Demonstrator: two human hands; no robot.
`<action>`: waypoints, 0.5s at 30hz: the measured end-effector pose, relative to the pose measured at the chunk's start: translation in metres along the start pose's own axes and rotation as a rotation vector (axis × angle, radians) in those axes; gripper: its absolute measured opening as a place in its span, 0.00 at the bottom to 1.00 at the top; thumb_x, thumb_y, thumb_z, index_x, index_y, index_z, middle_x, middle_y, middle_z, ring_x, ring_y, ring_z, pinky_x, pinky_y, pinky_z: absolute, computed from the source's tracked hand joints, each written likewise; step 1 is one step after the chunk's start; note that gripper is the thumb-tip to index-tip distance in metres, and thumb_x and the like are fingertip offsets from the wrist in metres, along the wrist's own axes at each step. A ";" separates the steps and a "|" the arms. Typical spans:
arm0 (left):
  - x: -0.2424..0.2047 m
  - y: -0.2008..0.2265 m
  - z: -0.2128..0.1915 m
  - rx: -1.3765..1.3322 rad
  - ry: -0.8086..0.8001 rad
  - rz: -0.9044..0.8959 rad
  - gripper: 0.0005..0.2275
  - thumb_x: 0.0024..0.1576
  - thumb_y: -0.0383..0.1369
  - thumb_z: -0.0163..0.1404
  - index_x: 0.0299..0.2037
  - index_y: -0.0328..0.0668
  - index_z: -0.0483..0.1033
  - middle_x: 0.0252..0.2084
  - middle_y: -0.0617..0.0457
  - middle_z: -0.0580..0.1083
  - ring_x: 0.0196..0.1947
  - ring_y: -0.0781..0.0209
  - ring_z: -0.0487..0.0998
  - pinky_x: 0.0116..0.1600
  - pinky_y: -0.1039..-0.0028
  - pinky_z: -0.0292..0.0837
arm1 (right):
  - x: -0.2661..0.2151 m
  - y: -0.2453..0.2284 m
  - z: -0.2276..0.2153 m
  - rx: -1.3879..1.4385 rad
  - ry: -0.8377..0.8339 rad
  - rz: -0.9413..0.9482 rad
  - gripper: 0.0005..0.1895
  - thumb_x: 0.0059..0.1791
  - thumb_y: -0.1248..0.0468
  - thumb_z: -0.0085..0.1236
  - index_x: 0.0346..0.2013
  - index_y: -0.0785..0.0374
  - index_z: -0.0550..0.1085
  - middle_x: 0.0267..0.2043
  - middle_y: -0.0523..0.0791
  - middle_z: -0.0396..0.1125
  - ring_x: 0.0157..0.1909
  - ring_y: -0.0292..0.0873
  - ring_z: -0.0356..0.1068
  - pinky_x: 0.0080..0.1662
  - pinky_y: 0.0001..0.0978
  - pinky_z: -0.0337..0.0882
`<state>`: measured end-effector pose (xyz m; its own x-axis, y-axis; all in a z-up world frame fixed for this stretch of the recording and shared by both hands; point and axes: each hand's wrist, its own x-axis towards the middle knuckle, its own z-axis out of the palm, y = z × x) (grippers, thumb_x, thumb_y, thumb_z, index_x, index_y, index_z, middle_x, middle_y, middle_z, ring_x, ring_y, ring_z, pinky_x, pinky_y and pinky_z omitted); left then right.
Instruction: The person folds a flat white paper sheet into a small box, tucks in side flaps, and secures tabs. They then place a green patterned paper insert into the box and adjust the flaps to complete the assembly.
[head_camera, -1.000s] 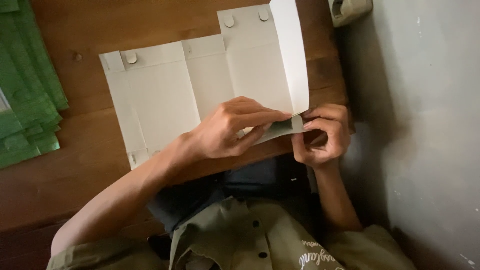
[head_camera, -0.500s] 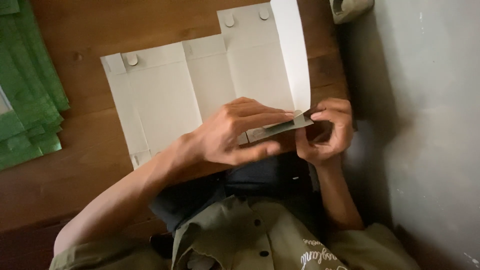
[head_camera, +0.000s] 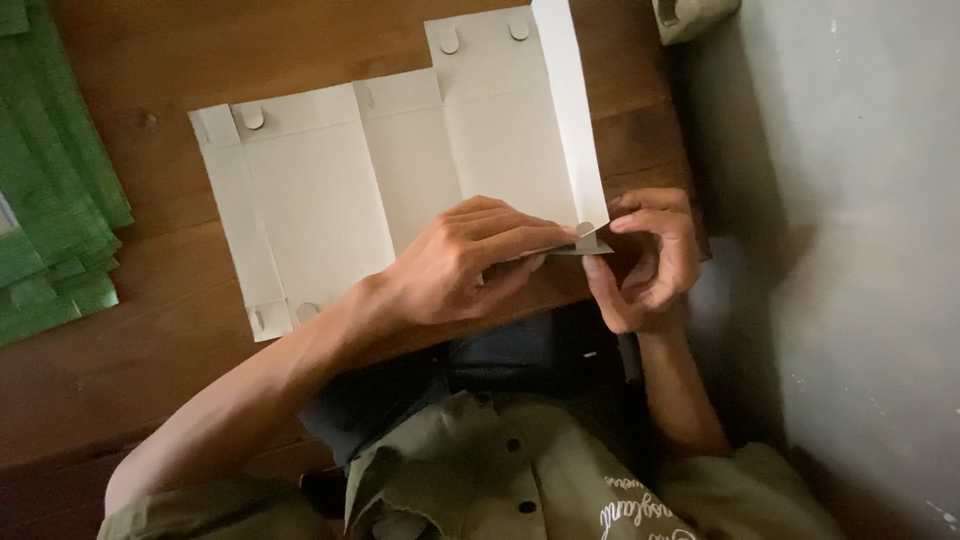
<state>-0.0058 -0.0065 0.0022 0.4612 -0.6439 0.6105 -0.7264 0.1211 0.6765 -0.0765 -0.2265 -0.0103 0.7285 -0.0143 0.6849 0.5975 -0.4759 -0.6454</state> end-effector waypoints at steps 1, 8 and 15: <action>0.001 0.001 0.001 -0.003 0.009 -0.004 0.11 0.63 0.24 0.50 0.54 0.34 0.78 0.48 0.40 0.80 0.45 0.43 0.85 0.53 0.55 0.77 | -0.001 0.002 -0.002 -0.019 -0.007 -0.011 0.14 0.48 0.64 0.64 0.38 0.68 0.67 0.42 0.56 0.65 0.43 0.50 0.68 0.48 0.37 0.70; 0.001 0.003 -0.003 -0.032 -0.014 -0.007 0.11 0.61 0.23 0.50 0.53 0.34 0.78 0.47 0.39 0.80 0.44 0.42 0.84 0.53 0.52 0.77 | -0.005 0.004 -0.004 -0.054 0.001 0.007 0.13 0.48 0.64 0.67 0.35 0.66 0.70 0.41 0.56 0.67 0.42 0.52 0.70 0.47 0.39 0.71; -0.001 -0.001 0.001 -0.039 -0.006 -0.003 0.11 0.61 0.23 0.50 0.53 0.36 0.79 0.48 0.42 0.80 0.45 0.44 0.84 0.54 0.54 0.76 | 0.003 0.000 -0.002 -0.054 0.018 -0.018 0.14 0.49 0.63 0.66 0.38 0.68 0.70 0.41 0.56 0.68 0.42 0.52 0.69 0.47 0.37 0.70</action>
<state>-0.0064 -0.0069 0.0007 0.4604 -0.6491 0.6056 -0.7043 0.1483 0.6943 -0.0747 -0.2282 -0.0081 0.7114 -0.0211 0.7024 0.5910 -0.5229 -0.6142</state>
